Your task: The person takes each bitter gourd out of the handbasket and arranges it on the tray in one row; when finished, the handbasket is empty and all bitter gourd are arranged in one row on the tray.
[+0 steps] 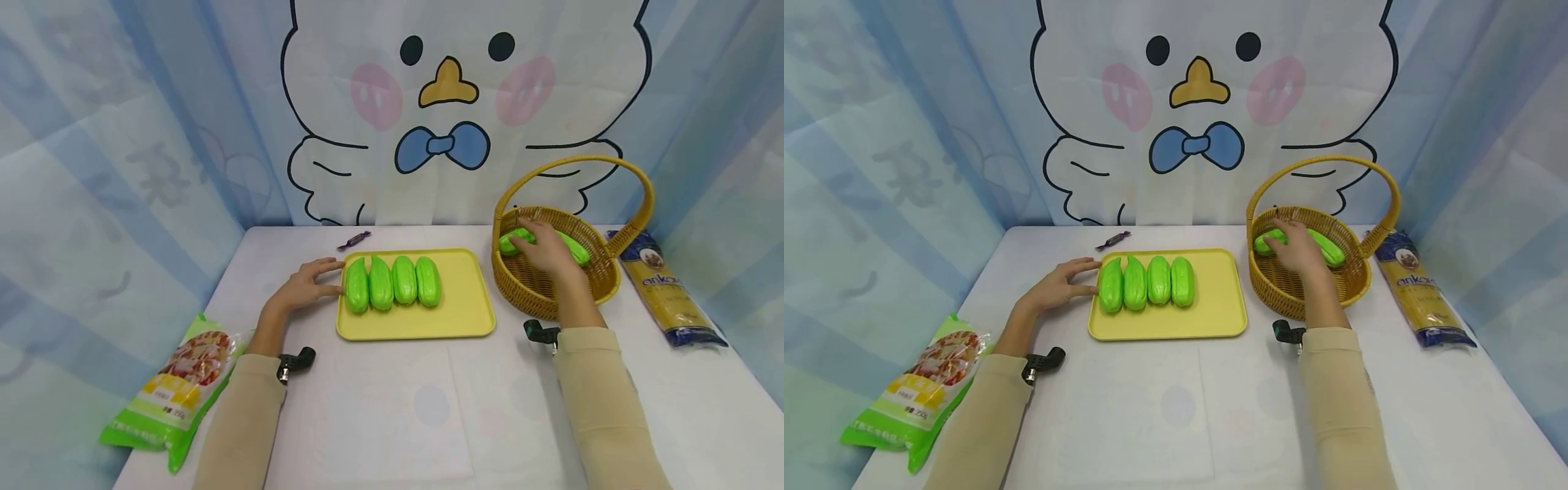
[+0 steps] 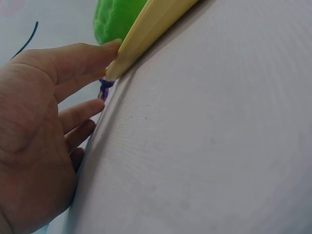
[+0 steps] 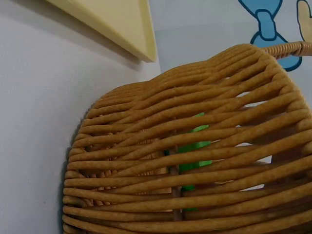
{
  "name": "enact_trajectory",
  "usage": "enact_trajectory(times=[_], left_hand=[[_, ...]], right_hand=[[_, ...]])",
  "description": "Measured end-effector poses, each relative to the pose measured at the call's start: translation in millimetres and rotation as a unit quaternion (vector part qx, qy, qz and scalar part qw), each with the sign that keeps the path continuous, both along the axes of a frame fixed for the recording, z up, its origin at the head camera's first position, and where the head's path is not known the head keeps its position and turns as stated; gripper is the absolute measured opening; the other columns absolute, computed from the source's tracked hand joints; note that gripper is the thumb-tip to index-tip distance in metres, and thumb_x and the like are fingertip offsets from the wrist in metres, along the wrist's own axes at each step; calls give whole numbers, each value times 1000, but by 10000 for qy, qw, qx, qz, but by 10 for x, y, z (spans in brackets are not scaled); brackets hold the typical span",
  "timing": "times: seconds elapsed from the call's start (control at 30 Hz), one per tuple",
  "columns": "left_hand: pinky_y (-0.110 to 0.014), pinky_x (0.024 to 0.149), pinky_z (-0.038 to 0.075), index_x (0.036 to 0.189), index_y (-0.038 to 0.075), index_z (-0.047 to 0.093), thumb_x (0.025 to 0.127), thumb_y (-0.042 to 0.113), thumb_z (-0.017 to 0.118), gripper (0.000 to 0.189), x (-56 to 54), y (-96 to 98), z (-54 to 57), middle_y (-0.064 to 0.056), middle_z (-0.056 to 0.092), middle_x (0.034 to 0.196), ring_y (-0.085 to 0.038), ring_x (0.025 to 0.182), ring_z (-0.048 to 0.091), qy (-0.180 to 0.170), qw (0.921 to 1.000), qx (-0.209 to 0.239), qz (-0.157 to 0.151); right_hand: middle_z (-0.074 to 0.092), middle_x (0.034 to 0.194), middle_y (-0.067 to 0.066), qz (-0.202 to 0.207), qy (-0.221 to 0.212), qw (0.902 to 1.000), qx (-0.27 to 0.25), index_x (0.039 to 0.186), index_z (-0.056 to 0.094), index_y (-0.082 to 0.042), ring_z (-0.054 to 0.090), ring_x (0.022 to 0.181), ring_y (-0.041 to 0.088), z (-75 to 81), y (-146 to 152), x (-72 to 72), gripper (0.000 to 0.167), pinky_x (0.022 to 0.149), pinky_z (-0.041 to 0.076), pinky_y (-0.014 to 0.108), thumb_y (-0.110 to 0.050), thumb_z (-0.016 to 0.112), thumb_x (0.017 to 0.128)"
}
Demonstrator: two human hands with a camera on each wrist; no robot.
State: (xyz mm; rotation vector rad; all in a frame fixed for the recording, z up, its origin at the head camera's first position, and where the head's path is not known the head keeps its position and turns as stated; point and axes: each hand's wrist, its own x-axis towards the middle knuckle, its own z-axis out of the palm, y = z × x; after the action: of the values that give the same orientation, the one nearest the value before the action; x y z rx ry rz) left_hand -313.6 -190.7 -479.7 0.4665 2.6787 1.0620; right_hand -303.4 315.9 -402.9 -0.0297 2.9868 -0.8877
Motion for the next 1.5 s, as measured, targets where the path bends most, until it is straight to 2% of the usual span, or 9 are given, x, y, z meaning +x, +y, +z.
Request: enact_trajectory(times=[0.37,0.53,0.77,1.03,1.33,1.5], left_hand=[[-76,122,11,155,25,52,91,46,76,71,1,2,-9,-9,33,170,-39,160,20,33,10000,11,-8],[-77,121,11,155,24,52,91,45,76,71,-2,6,0,-10,33,170,-39,160,20,26,10000,5,-3],[-75,122,12,155,25,52,91,46,77,72,-15,6,-2,-10,33,170,-39,160,19,10,10000,35,-7],[-76,122,12,155,25,52,91,45,77,71,-9,-2,-6,-9,33,170,-38,160,20,-4,10000,35,-10],[-74,122,13,155,25,52,92,45,76,71,-1,4,1,-9,34,170,-38,160,19,-31,10000,27,7],[-76,121,10,155,26,51,92,46,75,71,-2,1,7,-9,33,170,-39,161,17,-42,10000,4,15]], right_hand=[[-5,171,30,262,-539,9982,-1,167,15,-7,4,155,58,-45,39,-114,70,121,14,75,-39,43,112],[-10,171,29,462,-669,9967,83,166,15,-4,-2,156,56,-91,56,-139,70,122,11,74,-39,43,112],[2,170,34,597,-611,9961,235,161,26,6,7,155,57,-84,54,-148,64,124,14,70,-32,44,112],[32,161,34,569,-412,9974,171,155,36,8,30,148,54,-78,34,-113,53,120,28,68,-23,44,112],[32,159,36,514,-286,9970,506,148,48,7,30,148,55,-60,41,-93,47,119,29,69,-21,50,110],[35,159,34,521,-337,9970,461,146,53,5,30,148,55,-44,63,-60,45,119,28,69,-20,54,109]])
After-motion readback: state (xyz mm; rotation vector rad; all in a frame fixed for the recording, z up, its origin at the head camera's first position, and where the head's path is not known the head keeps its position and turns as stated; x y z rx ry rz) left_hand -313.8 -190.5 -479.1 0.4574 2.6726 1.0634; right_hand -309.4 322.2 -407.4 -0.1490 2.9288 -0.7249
